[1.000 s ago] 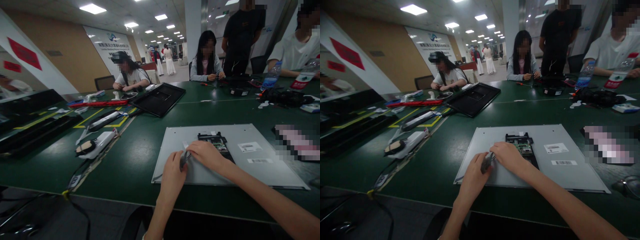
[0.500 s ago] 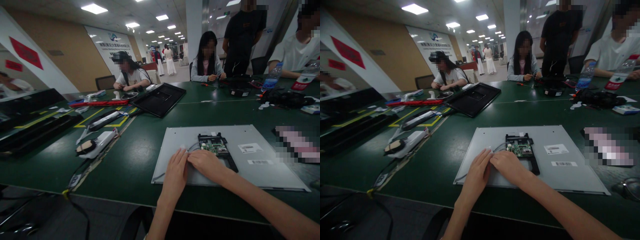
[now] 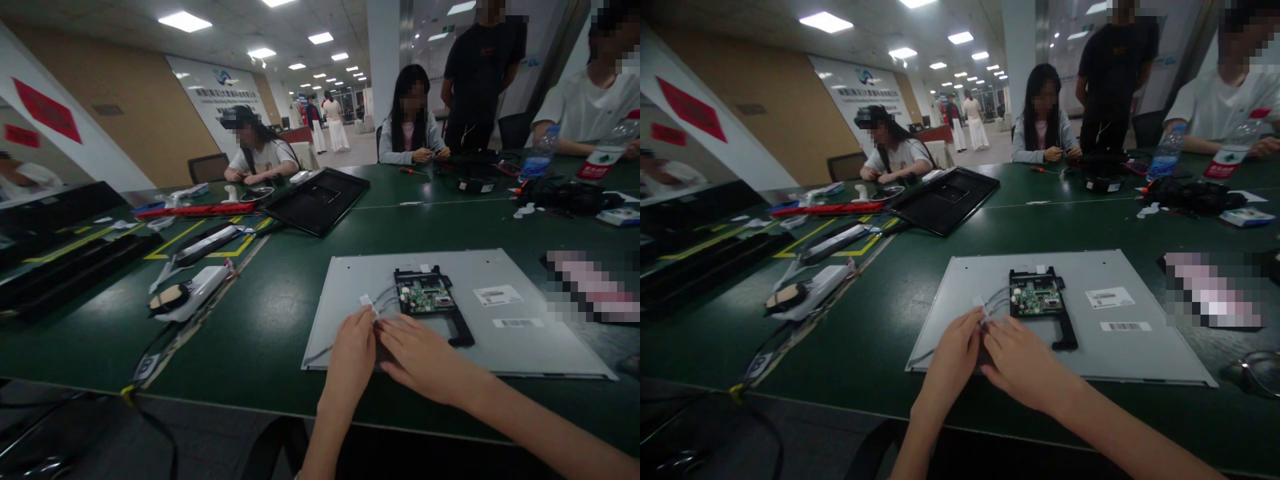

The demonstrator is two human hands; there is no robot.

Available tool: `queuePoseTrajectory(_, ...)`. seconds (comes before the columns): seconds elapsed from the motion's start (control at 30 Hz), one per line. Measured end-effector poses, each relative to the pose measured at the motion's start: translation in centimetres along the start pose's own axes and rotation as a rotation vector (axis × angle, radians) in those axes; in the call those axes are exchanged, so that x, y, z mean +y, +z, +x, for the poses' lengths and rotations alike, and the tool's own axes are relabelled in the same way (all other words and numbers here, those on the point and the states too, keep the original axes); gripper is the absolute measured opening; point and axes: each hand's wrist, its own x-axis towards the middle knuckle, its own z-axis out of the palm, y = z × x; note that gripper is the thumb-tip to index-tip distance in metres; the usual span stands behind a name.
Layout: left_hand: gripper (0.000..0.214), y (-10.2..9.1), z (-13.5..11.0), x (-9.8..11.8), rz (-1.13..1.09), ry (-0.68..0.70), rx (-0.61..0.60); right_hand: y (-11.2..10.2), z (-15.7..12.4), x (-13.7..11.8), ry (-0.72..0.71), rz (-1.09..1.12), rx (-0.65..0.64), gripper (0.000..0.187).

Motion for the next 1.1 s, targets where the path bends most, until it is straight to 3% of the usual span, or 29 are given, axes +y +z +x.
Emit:
queuePoseTrajectory(0.2, 0.033, 0.1, 0.6, 1.0, 0.084, -0.088, -0.017, 0.2, -2.4, -0.7, 0.035, 0.064, -0.022, 0.065)
queuePoseTrajectory(0.4, 0.028, 0.0, 1.2, 1.1, 0.034, -0.111, 0.009, -2.2, -4.7, 0.3, 0.112, 0.112, -0.027, 0.052)
queuePoseTrajectory(0.47, 0.027, -0.1, 1.2, 1.1, -0.019, -0.135, 0.026, -3.9, -6.4, 2.6, 0.237, 0.14, 0.041, 0.049)
queuePoseTrajectory(0.6, 0.035, -1.0, 0.9, 0.0, -0.197, -0.131, 0.144, -7.2, -10.8, 10.4, 0.685, 0.203, 0.274, 0.049)
queuePoseTrajectory(0.7, 0.039, -2.1, 0.3, -2.1, -0.28, -0.225, 0.307, -8.4, -13.7, 15.3, 1.058, 0.277, 0.289, 0.061)
queuePoseTrajectory(0.77, 0.047, -2.7, -0.2, -3.7, -0.326, -0.347, 0.415, -8.3, -14.9, 16.7, 1.164, 0.365, 0.321, 0.071)
queuePoseTrajectory(0.9, 0.058, -3.0, -1.4, -5.9, -0.475, -0.521, 0.453, -7.1, -15.9, 16.0, 1.206, 0.568, 0.45, 0.074)
queuePoseTrajectory(1.1, 0.061, -2.6, -1.7, -6.3, -0.465, -0.533, 0.432, -6.7, -16.2, 15.4, 1.161, 0.601, 0.449, 0.069)
